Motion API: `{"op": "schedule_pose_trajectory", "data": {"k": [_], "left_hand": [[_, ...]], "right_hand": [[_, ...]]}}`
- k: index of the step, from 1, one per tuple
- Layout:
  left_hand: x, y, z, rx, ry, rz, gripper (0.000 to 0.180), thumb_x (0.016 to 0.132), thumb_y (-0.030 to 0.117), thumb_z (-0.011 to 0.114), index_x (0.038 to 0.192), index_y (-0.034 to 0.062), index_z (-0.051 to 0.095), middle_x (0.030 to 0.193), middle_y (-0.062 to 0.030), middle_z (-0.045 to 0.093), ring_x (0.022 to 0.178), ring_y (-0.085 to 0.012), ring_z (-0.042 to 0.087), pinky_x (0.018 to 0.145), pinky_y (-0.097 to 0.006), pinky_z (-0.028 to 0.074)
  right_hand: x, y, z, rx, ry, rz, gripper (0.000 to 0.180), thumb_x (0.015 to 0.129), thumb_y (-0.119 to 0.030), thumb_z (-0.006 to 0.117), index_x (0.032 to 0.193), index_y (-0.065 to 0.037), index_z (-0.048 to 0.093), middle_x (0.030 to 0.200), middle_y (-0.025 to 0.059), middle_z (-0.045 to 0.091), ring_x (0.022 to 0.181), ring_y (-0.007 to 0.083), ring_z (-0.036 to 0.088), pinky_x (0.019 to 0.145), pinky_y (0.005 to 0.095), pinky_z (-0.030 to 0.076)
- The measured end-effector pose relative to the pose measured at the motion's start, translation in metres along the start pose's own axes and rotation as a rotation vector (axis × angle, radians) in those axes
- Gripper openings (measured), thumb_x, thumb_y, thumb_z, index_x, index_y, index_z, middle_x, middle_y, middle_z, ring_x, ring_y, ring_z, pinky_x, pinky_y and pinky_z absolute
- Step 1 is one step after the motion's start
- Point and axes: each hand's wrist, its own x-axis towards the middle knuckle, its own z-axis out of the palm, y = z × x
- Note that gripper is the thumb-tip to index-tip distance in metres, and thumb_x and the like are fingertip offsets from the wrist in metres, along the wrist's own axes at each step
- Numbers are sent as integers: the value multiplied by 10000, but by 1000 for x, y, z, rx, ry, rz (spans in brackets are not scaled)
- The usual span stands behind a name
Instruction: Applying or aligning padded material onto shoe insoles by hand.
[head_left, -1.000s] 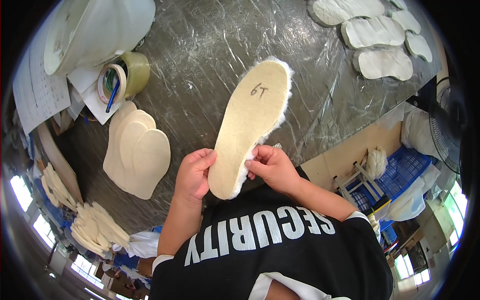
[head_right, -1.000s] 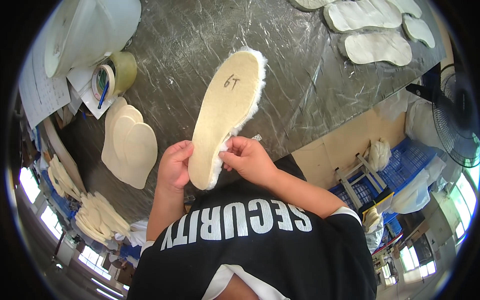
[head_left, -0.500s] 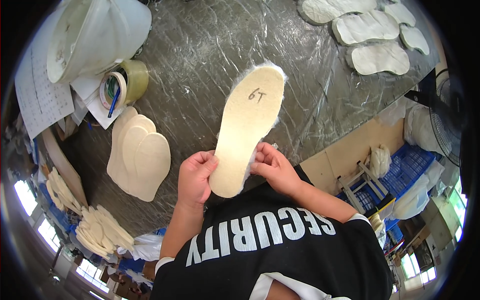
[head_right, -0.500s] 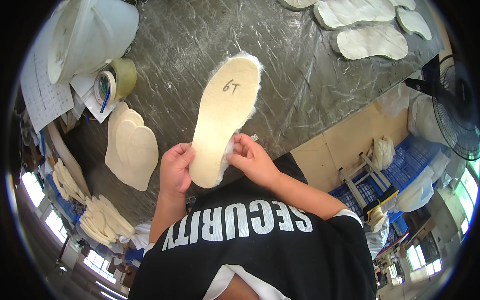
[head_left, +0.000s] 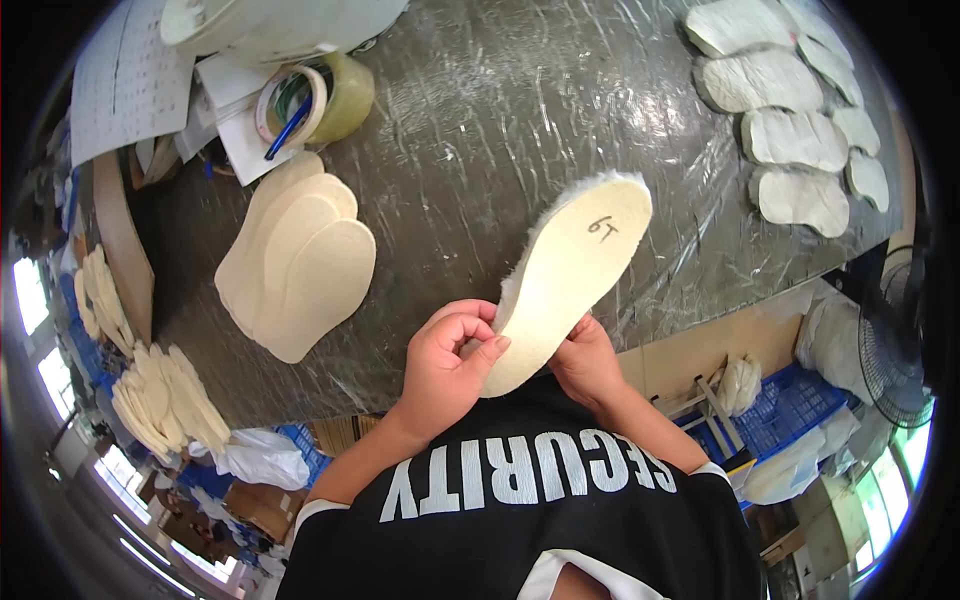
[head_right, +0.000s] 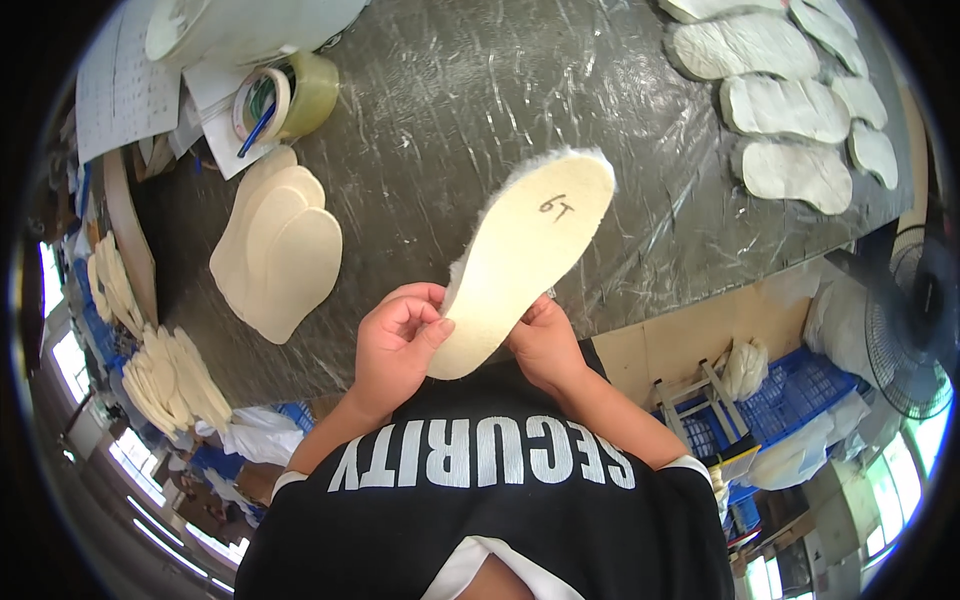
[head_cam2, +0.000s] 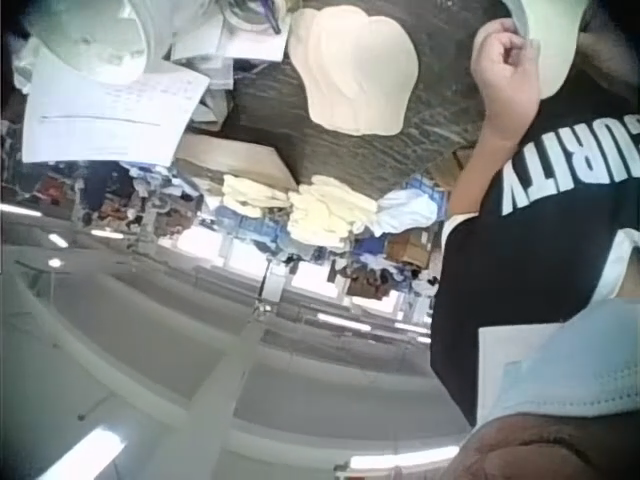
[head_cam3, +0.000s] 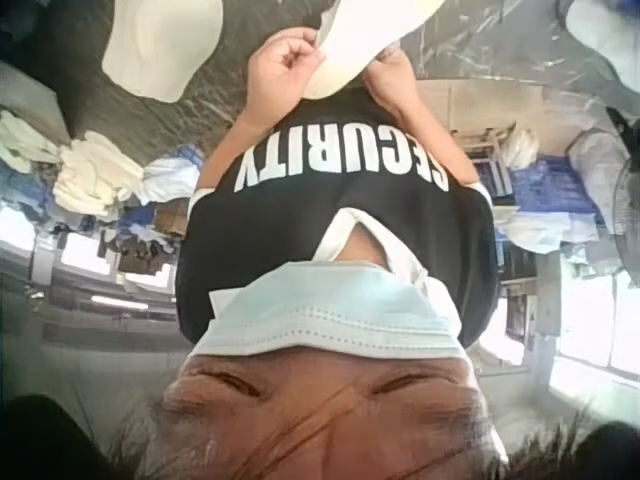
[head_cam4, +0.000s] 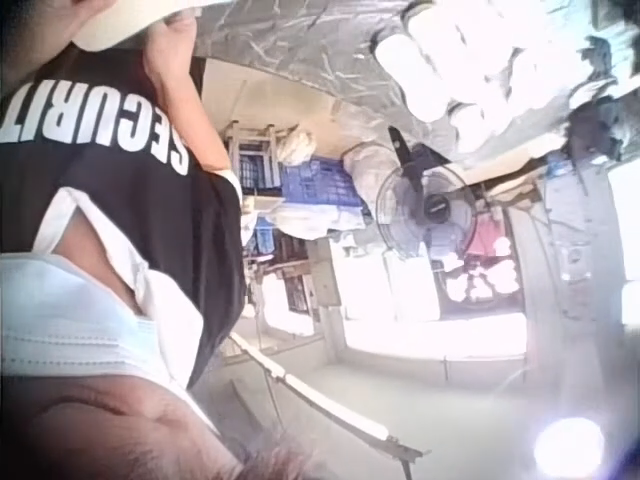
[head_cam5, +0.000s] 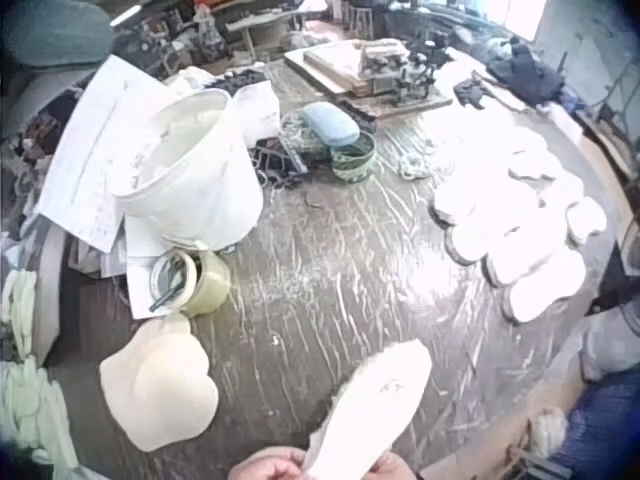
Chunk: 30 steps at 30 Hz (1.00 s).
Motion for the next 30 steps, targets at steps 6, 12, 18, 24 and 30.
{"op": "schedule_pose_trajectory", "data": {"k": [6,12,18,24,30], "left_hand": [[-2,8,1,76,34,68,94,836,-35,681,818,-27,589,1107,-140,611,978,-169,604,851,-284,487],[-2,30,-14,445,7,337,167,757,-8,732,800,6,571,1018,-154,637,853,-308,639,765,-369,521],[-8,44,-26,740,13,669,207,693,-26,739,790,5,558,1010,-151,626,838,-346,628,742,-438,525],[-11,45,-25,838,18,788,201,684,-31,735,789,-1,567,998,-154,619,836,-354,622,729,-453,526],[-15,54,-22,793,37,748,229,698,-10,772,827,4,583,956,-144,623,816,-326,629,688,-393,531]], "right_hand": [[0,0,-4,133,-135,26,289,909,3,608,1192,-52,596,1160,80,662,1059,205,642,928,370,517],[-4,-10,-17,216,-244,182,330,963,-113,564,1278,-28,519,1238,151,611,1131,282,612,1001,437,479],[-8,-33,-17,149,-241,60,758,866,-361,715,1422,-32,317,1357,213,494,1262,331,503,1067,463,397],[11,-32,43,288,-195,-170,1050,818,-264,766,1524,-143,-2,1367,130,415,1304,291,416,1086,490,321],[27,-40,60,341,-279,-211,959,847,-145,715,1514,-116,26,1267,120,440,1209,278,489,1009,498,423]]}}
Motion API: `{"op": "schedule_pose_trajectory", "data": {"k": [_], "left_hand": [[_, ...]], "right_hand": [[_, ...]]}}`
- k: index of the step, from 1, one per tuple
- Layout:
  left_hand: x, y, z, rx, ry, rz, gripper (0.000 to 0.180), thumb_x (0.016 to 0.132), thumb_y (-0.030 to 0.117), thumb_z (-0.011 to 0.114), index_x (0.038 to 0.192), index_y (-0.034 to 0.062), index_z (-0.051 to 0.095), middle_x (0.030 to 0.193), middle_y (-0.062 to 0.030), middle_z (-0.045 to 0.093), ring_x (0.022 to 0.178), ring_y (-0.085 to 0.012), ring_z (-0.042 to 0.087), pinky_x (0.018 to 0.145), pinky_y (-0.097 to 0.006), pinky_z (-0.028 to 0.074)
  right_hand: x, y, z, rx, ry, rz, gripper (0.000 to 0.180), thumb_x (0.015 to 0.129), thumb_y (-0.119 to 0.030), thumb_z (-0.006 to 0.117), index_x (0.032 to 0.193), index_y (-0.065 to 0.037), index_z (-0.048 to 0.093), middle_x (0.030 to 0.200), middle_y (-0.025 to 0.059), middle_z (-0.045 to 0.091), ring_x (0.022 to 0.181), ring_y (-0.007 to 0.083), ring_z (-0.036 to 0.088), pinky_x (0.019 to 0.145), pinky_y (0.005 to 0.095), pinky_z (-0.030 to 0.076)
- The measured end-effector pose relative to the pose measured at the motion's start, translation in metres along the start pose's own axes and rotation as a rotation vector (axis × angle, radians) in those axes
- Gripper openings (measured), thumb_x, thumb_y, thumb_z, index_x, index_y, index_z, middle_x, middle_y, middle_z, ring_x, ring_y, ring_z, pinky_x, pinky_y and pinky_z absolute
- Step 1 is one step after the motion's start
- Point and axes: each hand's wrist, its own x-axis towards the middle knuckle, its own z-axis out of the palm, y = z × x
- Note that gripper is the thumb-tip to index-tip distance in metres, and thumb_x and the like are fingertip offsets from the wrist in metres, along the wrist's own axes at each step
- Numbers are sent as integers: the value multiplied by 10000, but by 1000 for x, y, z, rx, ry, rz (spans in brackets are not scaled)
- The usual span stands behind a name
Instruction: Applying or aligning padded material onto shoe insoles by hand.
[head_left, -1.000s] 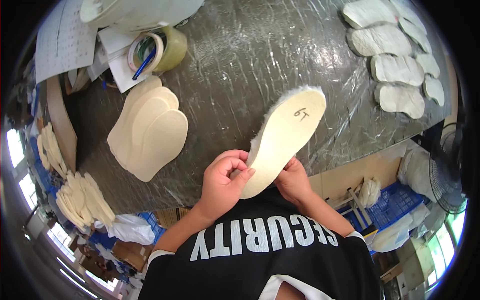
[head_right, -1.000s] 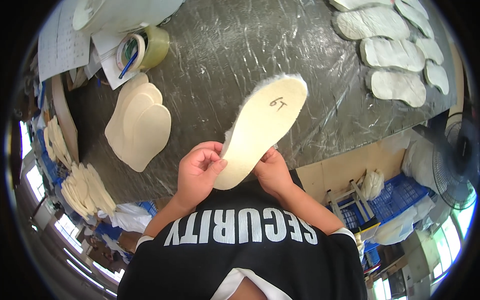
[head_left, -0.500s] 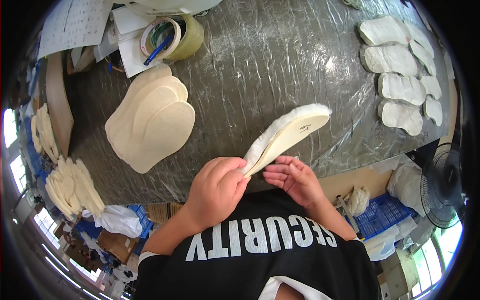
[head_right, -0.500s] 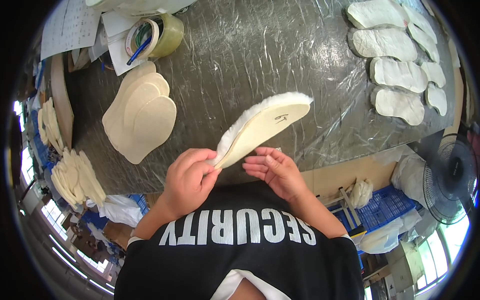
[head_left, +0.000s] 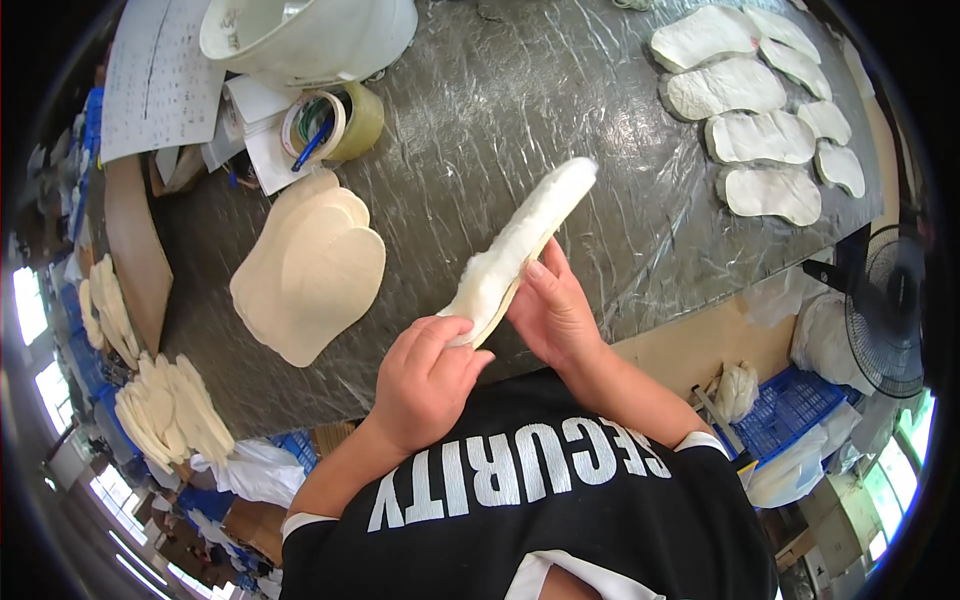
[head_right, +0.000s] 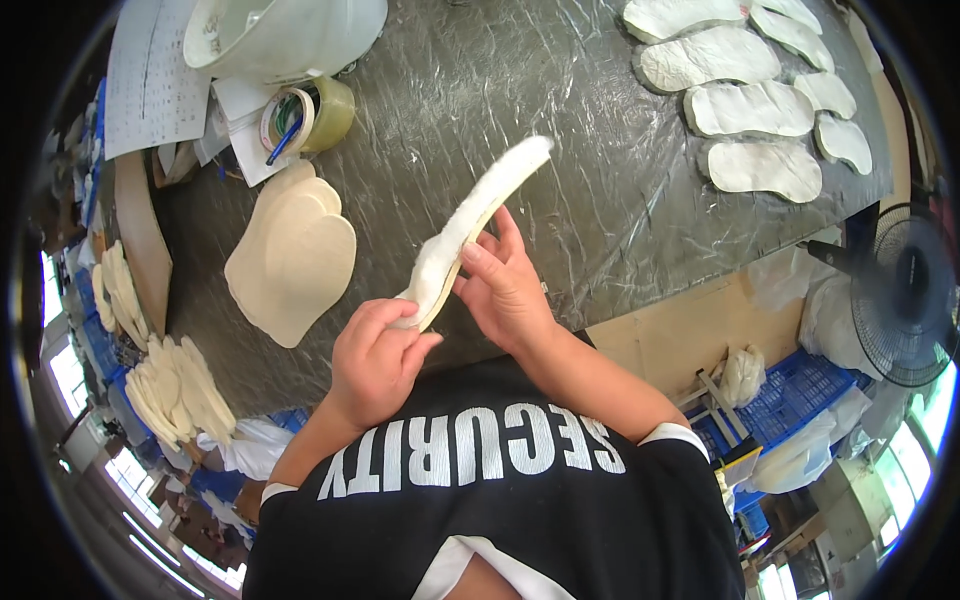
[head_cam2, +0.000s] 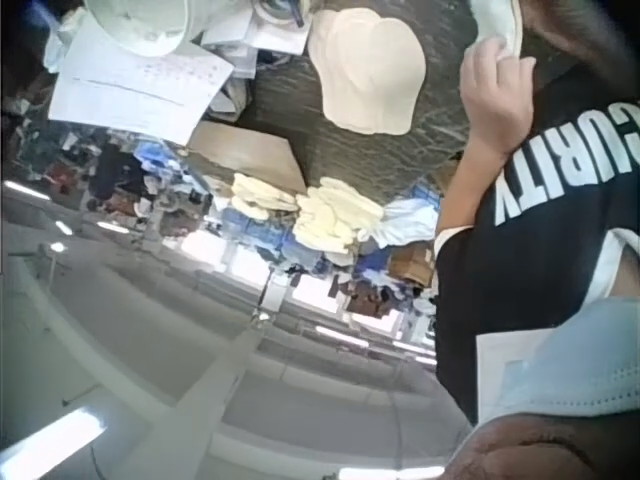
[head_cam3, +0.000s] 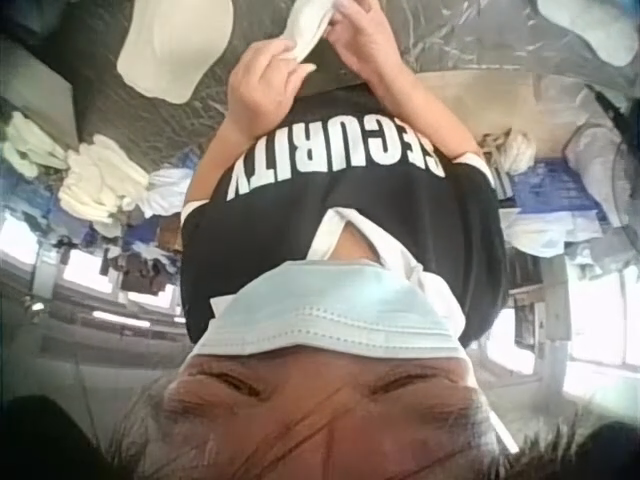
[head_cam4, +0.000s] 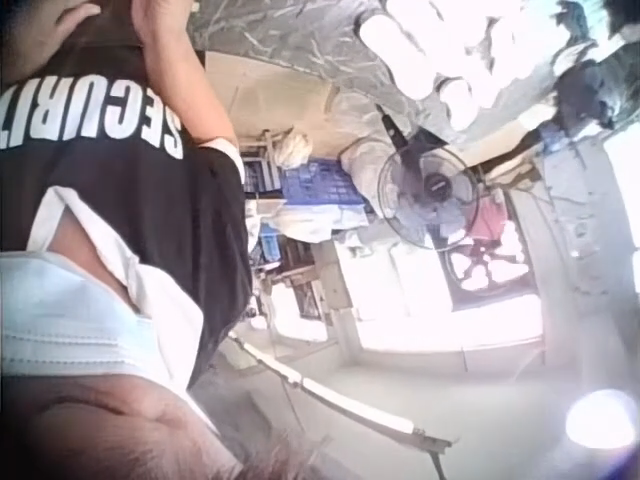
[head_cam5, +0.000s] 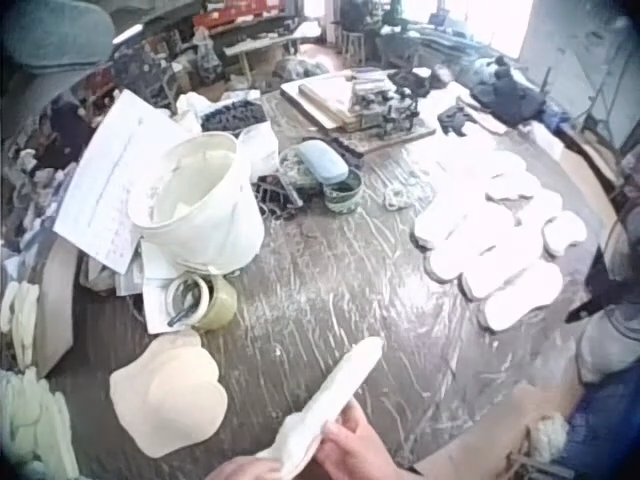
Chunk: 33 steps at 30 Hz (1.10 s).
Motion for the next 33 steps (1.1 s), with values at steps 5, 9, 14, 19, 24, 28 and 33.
{"op": "schedule_pose_trajectory", "data": {"k": [5,9,14,19,24,28,33], "left_hand": [[12,7,-13,-314,61,-290,216,792,53,761,893,1,578,855,-85,619,728,-176,618,647,-294,510],[31,-2,-9,-345,-11,-475,228,831,124,751,886,-22,584,784,-62,596,633,-103,562,586,-242,471],[44,4,-2,-395,-127,-485,96,888,36,653,842,-26,596,776,-14,588,654,-48,535,594,-205,442],[37,-1,7,-678,-150,-561,90,919,44,618,860,-21,598,783,-5,596,677,-49,553,619,-206,453],[34,0,8,-836,-202,-618,92,943,64,600,887,-9,602,801,-1,625,692,-38,569,632,-196,461],[32,4,14,-849,-204,-627,105,943,74,607,876,-7,602,781,6,616,691,-34,560,635,-193,456],[34,8,19,-794,-215,-603,118,944,78,609,864,-8,596,782,7,612,686,-29,550,625,-197,453]], "right_hand": [[6,0,7,49,-23,-26,890,864,-148,693,1509,-87,83,1244,142,458,1165,292,525,980,479,464],[5,1,19,63,-52,-22,860,868,-142,687,1507,-66,117,1258,149,460,1152,276,529,976,454,466],[3,6,17,123,-56,-49,840,878,-137,674,1506,-54,122,1266,146,468,1118,249,534,982,421,456],[-1,12,9,124,-89,-51,631,917,-233,611,1427,-67,278,1236,162,521,1153,308,564,990,477,479],[-7,13,7,265,-107,-27,764,922,-143,619,1494,-42,122,1150,167,551,1067,261,579,921,408,499],[-9,16,7,213,-46,-43,763,927,-173,623,1492,-34,130,1143,165,554,1058,239,582,904,386,507],[-12,20,6,185,0,-65,758,930,-208,633,1489,-27,154,1157,145,536,1050,201,572,905,348,496]]}}
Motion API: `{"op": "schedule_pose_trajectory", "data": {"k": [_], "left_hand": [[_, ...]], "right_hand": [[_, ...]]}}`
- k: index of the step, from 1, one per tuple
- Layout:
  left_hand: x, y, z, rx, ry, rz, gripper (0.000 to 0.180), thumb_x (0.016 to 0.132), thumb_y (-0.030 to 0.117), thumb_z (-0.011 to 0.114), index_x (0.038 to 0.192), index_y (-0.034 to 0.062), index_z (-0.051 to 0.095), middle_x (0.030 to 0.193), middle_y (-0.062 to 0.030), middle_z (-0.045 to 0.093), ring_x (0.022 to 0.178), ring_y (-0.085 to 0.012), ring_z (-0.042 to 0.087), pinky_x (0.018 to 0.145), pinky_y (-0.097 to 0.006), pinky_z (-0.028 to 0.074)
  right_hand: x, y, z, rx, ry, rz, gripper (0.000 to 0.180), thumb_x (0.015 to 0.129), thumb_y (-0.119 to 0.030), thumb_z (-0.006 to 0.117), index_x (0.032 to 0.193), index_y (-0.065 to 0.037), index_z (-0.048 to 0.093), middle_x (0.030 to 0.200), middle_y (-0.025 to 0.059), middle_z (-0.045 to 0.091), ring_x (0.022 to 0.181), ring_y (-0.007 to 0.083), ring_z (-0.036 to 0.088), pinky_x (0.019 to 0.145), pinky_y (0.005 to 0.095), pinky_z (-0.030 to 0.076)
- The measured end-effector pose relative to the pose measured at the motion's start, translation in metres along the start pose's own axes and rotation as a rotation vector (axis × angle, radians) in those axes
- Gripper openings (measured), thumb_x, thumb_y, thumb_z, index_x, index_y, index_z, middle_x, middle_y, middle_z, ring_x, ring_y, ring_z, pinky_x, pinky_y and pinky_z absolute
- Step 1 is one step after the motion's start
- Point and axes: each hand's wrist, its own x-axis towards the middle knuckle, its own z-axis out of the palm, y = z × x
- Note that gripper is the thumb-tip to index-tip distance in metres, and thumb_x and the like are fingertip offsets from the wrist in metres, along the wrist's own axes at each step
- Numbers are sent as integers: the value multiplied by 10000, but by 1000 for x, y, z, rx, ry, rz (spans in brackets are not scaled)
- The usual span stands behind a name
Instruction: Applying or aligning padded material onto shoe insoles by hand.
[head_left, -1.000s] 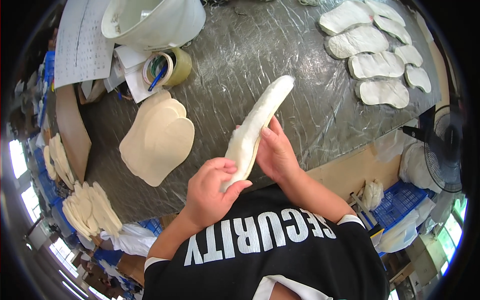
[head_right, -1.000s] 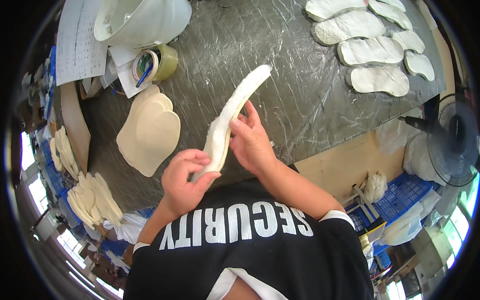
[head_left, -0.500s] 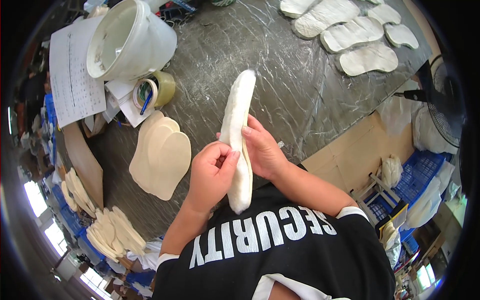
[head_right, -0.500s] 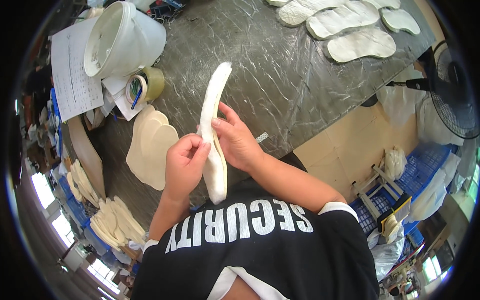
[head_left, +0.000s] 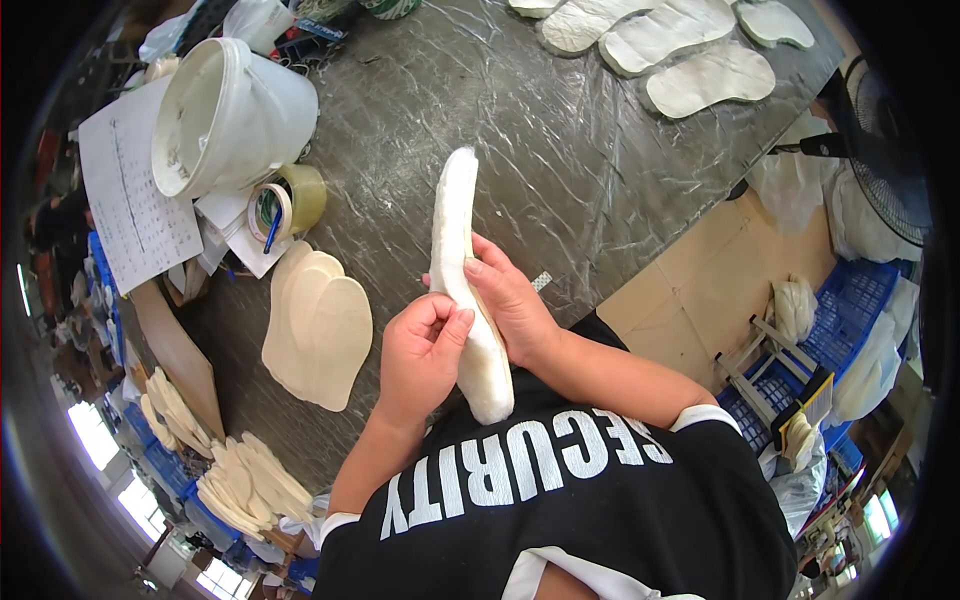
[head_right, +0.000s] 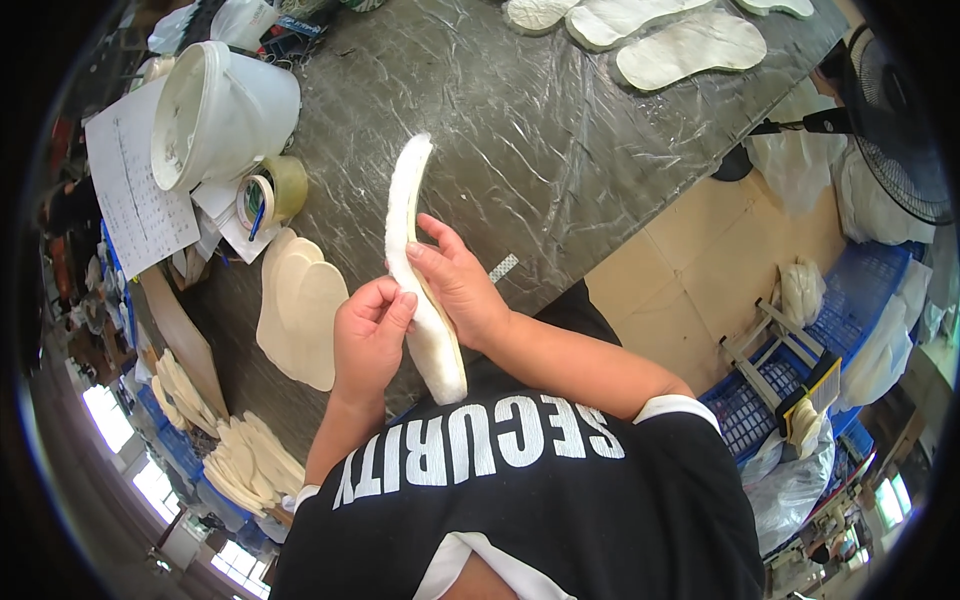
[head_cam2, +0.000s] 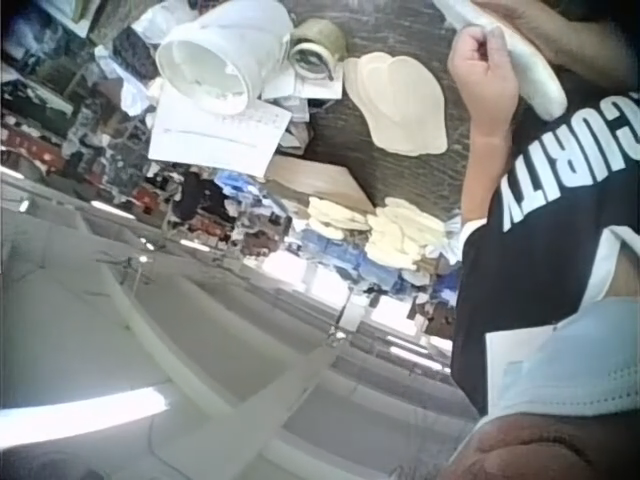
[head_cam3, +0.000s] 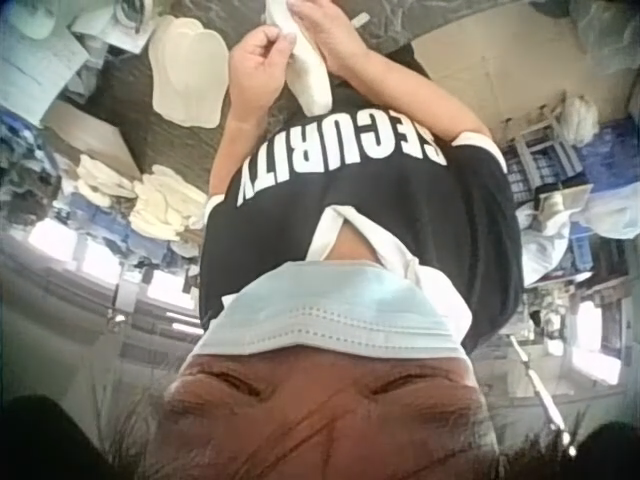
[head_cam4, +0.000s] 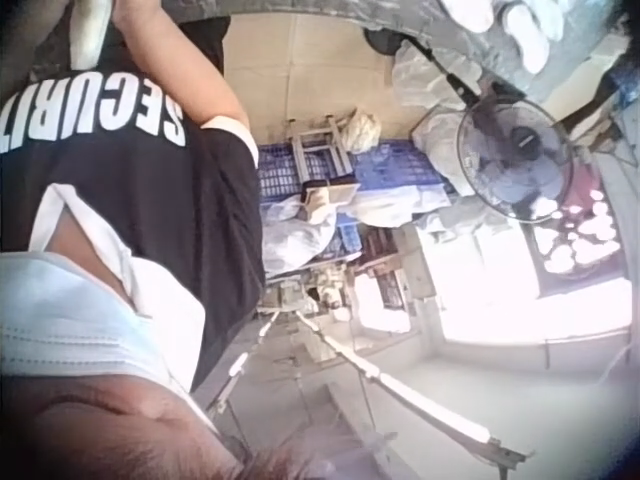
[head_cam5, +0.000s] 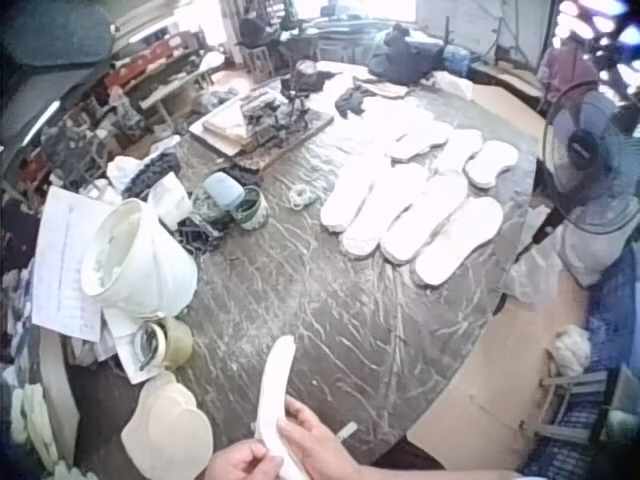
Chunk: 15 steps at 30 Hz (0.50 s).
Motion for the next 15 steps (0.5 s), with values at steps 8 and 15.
{"op": "schedule_pose_trajectory", "data": {"k": [8,15], "left_hand": [[-2,2,0,49,12,-2,133,946,76,601,843,0,565,749,22,588,671,-20,541,601,-196,451],[-4,3,1,215,66,34,125,898,47,635,803,3,567,721,9,578,621,-28,543,552,-215,455]], "right_hand": [[-4,0,5,-48,86,-17,580,966,-223,565,1438,-46,278,1181,140,550,1084,250,594,939,388,511],[-9,-3,14,-55,104,-8,595,964,-226,581,1438,-44,270,1177,134,538,1044,220,583,910,367,507]]}}
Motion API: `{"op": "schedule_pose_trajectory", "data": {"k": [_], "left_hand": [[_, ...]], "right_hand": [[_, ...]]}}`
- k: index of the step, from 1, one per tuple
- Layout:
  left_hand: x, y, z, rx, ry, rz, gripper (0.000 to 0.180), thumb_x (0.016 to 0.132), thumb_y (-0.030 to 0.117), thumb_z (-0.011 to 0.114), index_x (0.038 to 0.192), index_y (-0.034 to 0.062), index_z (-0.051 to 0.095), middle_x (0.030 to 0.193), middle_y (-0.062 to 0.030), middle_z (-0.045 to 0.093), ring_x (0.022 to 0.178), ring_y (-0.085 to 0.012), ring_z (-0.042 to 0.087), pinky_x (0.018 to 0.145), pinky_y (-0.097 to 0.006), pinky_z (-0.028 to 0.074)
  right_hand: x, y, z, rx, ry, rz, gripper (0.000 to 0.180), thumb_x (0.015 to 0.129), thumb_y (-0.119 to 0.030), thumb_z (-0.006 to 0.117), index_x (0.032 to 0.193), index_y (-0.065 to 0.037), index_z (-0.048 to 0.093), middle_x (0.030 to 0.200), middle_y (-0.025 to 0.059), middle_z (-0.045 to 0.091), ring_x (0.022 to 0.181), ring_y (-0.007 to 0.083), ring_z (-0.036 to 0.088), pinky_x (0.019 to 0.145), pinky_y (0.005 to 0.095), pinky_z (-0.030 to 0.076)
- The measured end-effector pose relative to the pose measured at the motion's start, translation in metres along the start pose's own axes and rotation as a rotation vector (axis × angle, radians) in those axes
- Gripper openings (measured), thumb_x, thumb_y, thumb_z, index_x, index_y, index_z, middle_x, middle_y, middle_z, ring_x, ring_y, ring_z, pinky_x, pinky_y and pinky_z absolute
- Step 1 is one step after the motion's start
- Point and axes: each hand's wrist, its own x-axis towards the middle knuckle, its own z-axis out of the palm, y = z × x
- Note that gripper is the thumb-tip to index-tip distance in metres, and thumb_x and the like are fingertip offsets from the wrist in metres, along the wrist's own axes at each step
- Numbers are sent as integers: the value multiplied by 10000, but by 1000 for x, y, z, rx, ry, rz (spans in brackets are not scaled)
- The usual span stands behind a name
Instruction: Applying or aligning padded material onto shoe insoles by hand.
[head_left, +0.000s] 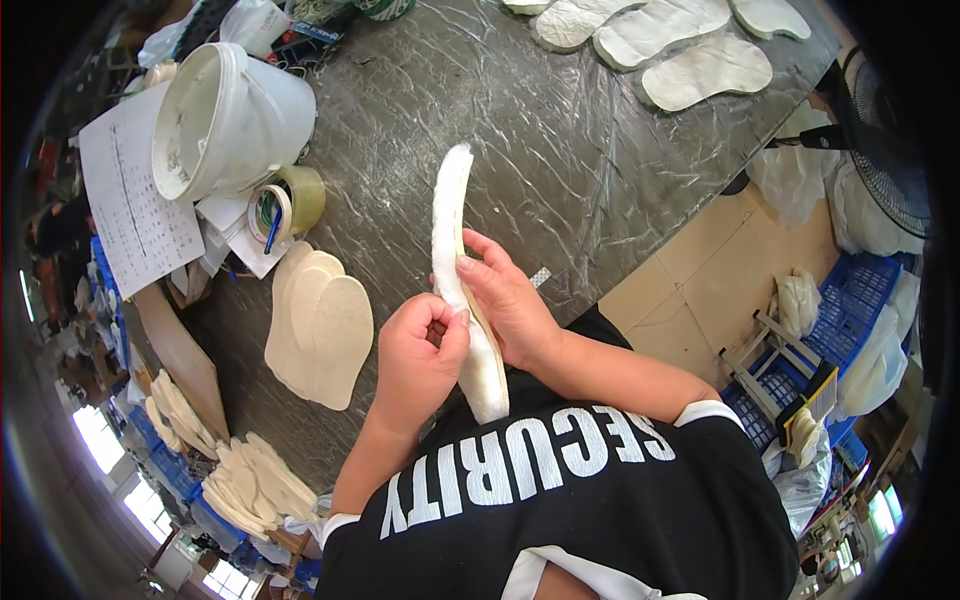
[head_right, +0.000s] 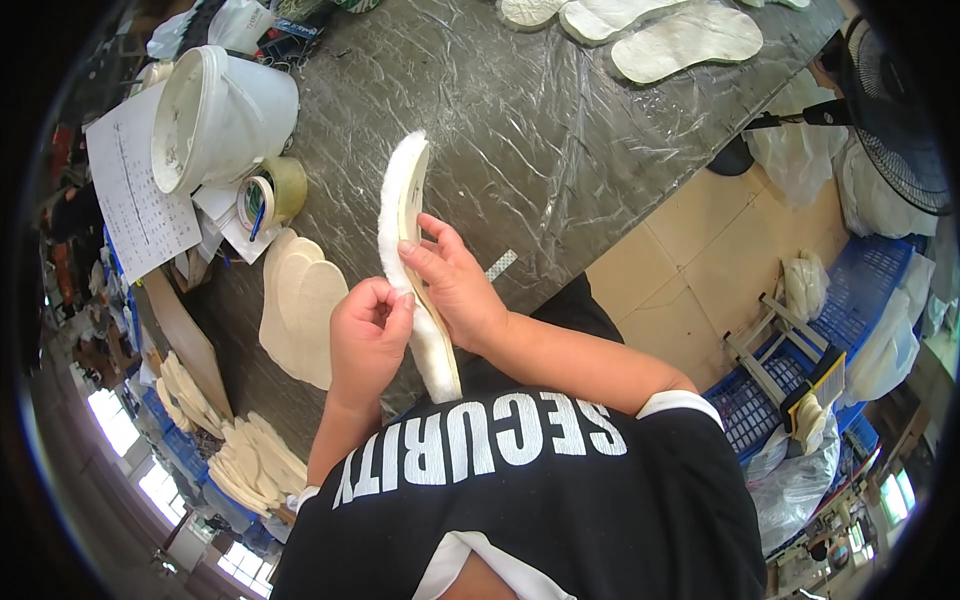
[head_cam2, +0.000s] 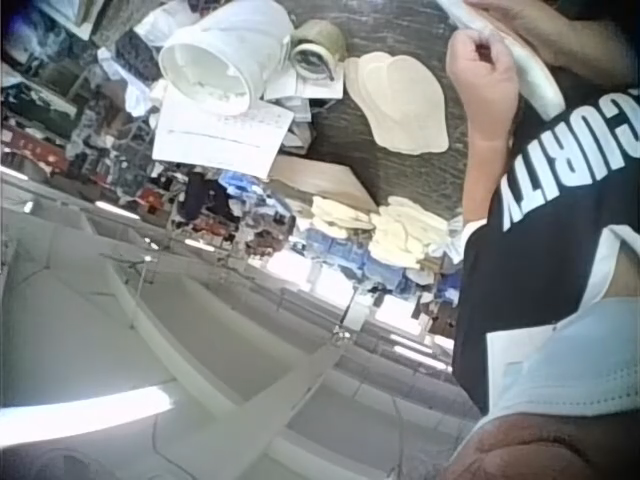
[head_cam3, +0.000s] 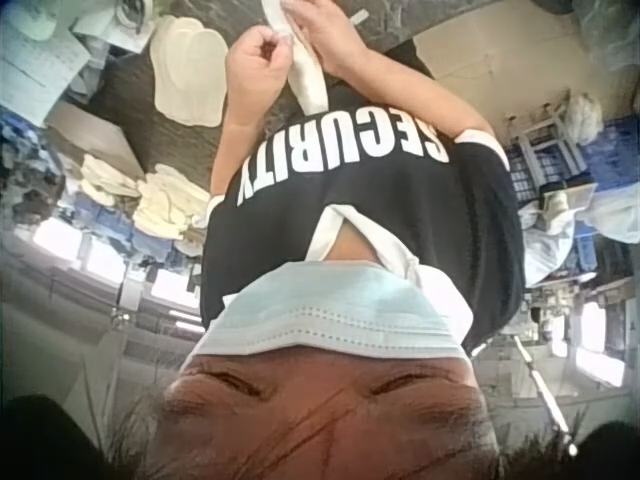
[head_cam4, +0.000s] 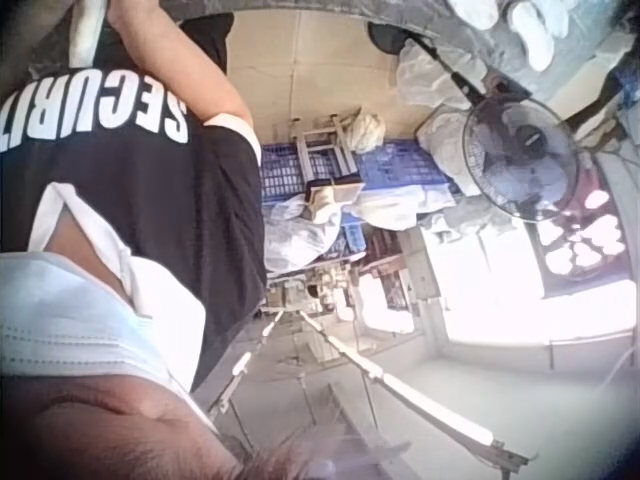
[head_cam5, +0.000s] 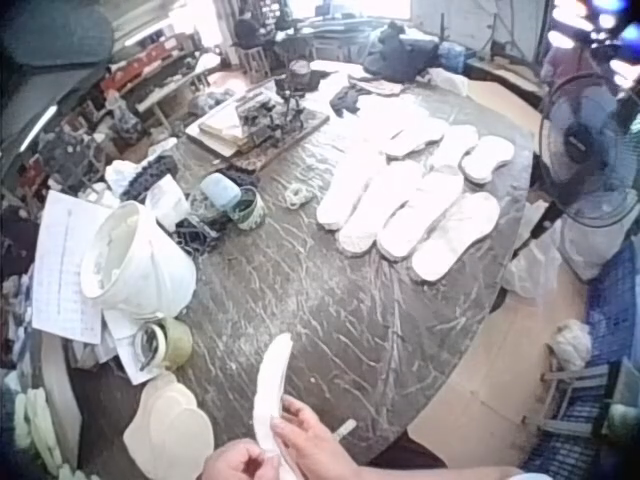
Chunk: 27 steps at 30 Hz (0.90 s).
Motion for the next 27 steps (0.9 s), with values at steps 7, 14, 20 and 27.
{"op": "schedule_pose_trajectory", "data": {"k": [7,14,20,27], "left_hand": [[2,-2,-1,41,3,1,149,853,64,702,817,1,572,719,-18,588,616,-60,558,581,-229,479],[-3,-12,3,68,32,110,345,757,125,826,937,3,558,787,-24,624,661,-76,579,629,-228,495],[-2,-16,3,-217,46,-118,302,791,84,784,985,-13,574,859,-36,645,728,-92,615,680,-241,517],[-5,-20,-1,264,68,10,293,777,12,689,1042,-14,569,956,-167,641,887,-262,648,781,-342,509]], "right_hand": [[-2,-4,5,-87,-3,-17,751,939,-204,641,1474,-5,153,1333,164,430,1178,218,491,971,352,452],[3,-3,8,-17,81,-182,845,892,-139,698,1480,-24,102,1421,170,332,1212,246,473,968,382,470],[3,-5,8,-82,153,-254,858,871,-109,715,1471,-12,108,1403,163,351,1210,243,479,985,375,460],[-2,-8,-3,-56,249,-345,770,872,-1,662,1447,-8,150,1381,167,353,1224,232,447,1025,363,421]]}}
